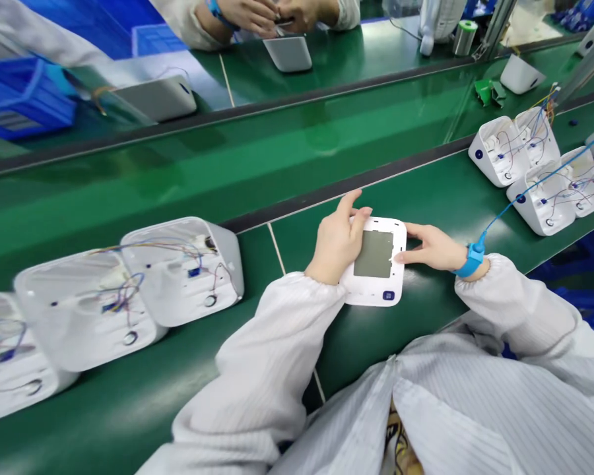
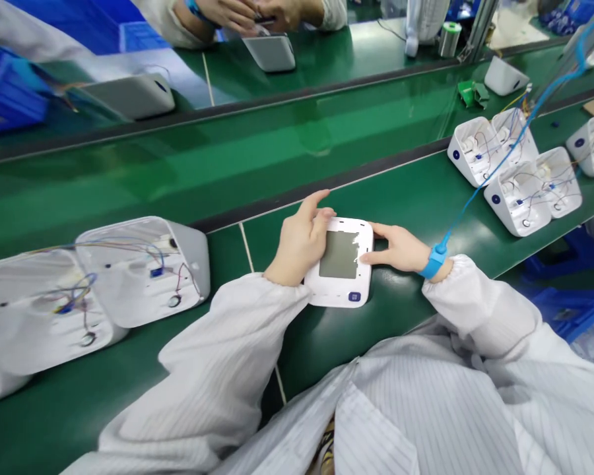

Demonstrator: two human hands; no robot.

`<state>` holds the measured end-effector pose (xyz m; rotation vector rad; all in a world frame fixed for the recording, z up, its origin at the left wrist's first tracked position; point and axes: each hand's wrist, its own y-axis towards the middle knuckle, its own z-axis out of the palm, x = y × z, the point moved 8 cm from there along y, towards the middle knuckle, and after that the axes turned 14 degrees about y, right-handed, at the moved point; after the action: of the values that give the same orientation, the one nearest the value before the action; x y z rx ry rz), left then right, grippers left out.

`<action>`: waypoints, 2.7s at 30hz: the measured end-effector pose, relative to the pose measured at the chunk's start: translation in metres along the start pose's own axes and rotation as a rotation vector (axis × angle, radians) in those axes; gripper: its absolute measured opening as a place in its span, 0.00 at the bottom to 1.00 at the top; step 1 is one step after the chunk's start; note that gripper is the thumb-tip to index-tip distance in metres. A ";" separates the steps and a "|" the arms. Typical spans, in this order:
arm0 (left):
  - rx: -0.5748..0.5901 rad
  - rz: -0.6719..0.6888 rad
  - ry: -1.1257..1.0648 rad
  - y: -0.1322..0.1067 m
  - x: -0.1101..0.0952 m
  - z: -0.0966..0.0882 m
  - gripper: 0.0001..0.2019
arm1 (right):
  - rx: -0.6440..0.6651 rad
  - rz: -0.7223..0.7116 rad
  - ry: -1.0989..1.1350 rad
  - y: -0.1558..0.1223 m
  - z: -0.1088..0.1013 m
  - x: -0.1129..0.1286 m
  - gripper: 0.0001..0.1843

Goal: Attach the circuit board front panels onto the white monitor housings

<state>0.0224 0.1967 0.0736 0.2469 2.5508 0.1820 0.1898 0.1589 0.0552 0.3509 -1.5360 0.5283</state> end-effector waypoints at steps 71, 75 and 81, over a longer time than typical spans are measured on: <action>0.070 0.309 0.079 -0.065 -0.036 0.024 0.59 | 0.448 -0.335 -1.298 0.039 0.049 0.044 0.41; 0.090 0.291 0.063 -0.068 -0.035 0.024 0.61 | 0.472 -0.335 -1.282 0.049 0.053 0.044 0.44; 0.092 0.277 0.066 -0.070 -0.034 0.027 0.64 | 0.455 -0.207 -1.217 0.050 0.050 0.041 0.48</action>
<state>0.0553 0.1230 0.0561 0.6407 2.5848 0.1804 0.1197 0.1786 0.0913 1.3440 -2.4792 0.5125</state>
